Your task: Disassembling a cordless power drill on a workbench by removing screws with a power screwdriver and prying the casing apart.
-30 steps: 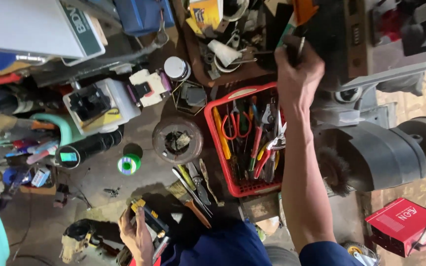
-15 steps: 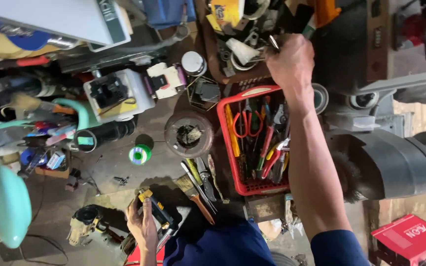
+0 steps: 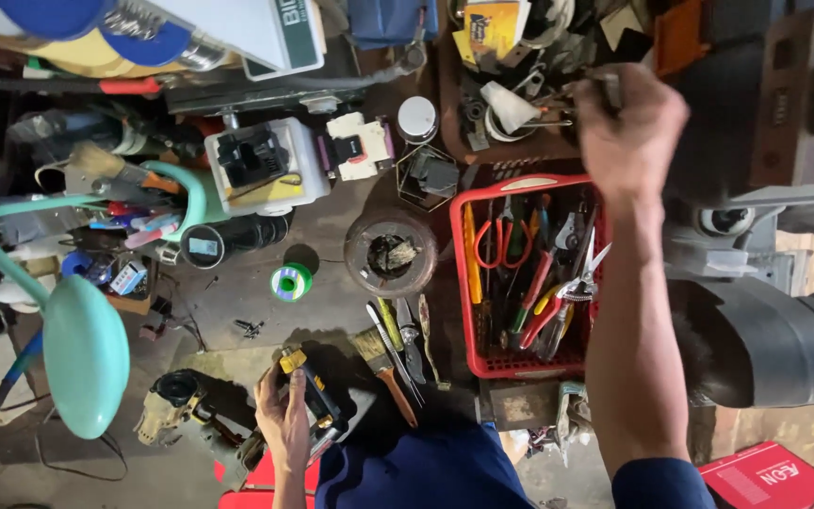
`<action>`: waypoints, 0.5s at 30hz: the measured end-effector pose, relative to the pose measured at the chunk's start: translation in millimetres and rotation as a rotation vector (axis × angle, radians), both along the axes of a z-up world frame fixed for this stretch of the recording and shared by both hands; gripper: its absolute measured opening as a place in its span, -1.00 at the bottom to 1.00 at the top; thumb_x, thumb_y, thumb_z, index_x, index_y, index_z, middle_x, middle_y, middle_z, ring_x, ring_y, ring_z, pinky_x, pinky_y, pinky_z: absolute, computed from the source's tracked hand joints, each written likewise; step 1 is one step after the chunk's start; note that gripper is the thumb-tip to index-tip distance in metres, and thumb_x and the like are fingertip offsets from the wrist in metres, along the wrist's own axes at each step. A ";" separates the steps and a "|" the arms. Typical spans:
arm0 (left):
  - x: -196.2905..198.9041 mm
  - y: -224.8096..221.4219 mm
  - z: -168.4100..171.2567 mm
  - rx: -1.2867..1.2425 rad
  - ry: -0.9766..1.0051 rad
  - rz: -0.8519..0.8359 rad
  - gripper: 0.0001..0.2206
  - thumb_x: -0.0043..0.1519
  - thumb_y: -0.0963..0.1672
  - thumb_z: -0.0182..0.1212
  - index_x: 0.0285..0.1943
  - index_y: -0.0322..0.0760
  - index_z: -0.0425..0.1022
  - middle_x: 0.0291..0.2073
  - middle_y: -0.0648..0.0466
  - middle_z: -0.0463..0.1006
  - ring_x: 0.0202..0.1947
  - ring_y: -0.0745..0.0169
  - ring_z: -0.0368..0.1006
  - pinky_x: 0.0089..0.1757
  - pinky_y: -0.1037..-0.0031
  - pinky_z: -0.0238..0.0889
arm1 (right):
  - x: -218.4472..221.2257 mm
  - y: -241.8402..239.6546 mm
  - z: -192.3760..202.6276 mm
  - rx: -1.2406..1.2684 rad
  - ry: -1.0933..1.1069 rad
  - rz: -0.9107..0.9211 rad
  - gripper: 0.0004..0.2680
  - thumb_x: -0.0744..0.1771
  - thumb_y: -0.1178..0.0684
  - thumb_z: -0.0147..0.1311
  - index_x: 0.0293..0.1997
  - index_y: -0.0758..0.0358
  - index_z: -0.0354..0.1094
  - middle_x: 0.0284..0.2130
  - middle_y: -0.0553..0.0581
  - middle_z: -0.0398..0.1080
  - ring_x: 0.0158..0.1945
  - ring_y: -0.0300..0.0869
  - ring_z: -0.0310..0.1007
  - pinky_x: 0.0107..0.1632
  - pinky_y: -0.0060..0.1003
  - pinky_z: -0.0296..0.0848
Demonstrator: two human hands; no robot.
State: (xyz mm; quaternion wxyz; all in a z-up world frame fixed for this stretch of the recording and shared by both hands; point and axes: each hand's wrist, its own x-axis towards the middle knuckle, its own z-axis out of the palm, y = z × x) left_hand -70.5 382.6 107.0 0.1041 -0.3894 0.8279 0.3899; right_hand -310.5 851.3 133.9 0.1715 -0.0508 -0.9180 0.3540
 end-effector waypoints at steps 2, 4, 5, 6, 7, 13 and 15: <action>-4.2 6.1 12.2 0.020 -0.011 0.002 -0.55 0.25 -0.01 0.22 0.30 -0.26 0.49 0.06 0.00 0.43 -0.04 0.17 0.47 -0.16 0.41 0.34 | 13.5 -5.7 28.9 0.011 0.058 0.051 -0.94 0.44 0.39 0.11 -0.08 0.50 0.50 -0.30 0.26 0.56 -0.39 -0.13 0.52 -0.43 -0.31 0.51; -12.1 20.0 30.1 0.019 0.333 -0.088 -0.56 0.23 -0.09 0.28 0.22 -0.51 0.48 -0.27 -0.14 0.66 -0.24 0.08 0.65 -0.21 0.33 0.61 | 32.7 -15.3 59.2 -0.177 0.037 -0.035 -0.98 0.49 0.41 0.12 -0.01 0.56 0.45 -0.39 0.18 0.41 -0.48 -0.25 0.18 -0.50 -0.41 0.08; -6.2 18.3 27.6 0.023 0.333 -0.086 -0.56 0.23 -0.09 0.28 0.22 -0.51 0.48 -0.27 -0.14 0.66 -0.24 0.08 0.65 -0.21 0.33 0.61 | 41.3 -23.5 67.0 -0.172 0.037 -0.033 -0.98 0.49 0.41 0.12 -0.01 0.56 0.45 -0.39 0.18 0.41 -0.48 -0.25 0.18 -0.50 -0.41 0.08; 0.2 16.2 25.5 -0.257 0.437 -0.251 -0.58 0.25 -0.06 0.31 0.21 -0.45 0.49 -0.13 -0.19 0.55 -0.18 -0.01 0.57 -0.23 0.29 0.53 | 51.0 -31.7 74.6 -0.176 0.046 0.013 -0.95 0.44 0.35 0.05 -0.12 0.50 0.43 -0.45 0.17 0.41 -0.51 -0.23 0.24 -0.48 -0.38 0.18; 6.8 13.9 23.4 -0.539 0.535 -0.418 -0.59 0.27 -0.04 0.34 0.19 -0.40 0.50 0.01 -0.23 0.44 -0.11 -0.09 0.48 -0.25 0.24 0.46 | 61.0 -40.2 82.3 -0.180 0.055 0.059 -0.91 0.40 0.30 -0.02 -0.23 0.43 0.42 -0.50 0.15 0.41 -0.55 -0.21 0.30 -0.45 -0.36 0.27; -30.8 85.6 69.9 0.573 0.196 -0.448 -0.54 0.27 -0.28 0.14 0.39 -0.31 0.27 0.20 0.00 0.38 0.13 0.39 0.39 0.12 0.66 0.37 | 106.6 -156.5 79.8 -0.628 -0.451 0.642 -0.91 0.29 0.12 0.23 -0.19 0.18 0.58 -0.34 0.06 0.65 -0.34 -0.25 0.67 -0.27 -0.42 0.65; -43.3 95.9 75.1 0.712 0.229 -0.472 -0.77 0.36 -0.19 0.04 0.18 -0.33 0.35 -0.06 0.03 0.41 -0.09 0.39 0.35 -0.06 0.54 0.31 | 120.3 -182.7 59.5 -0.740 -0.427 0.688 -0.94 0.31 0.18 0.21 -0.18 0.28 0.53 -0.34 0.12 0.61 -0.38 -0.23 0.62 -0.35 -0.43 0.60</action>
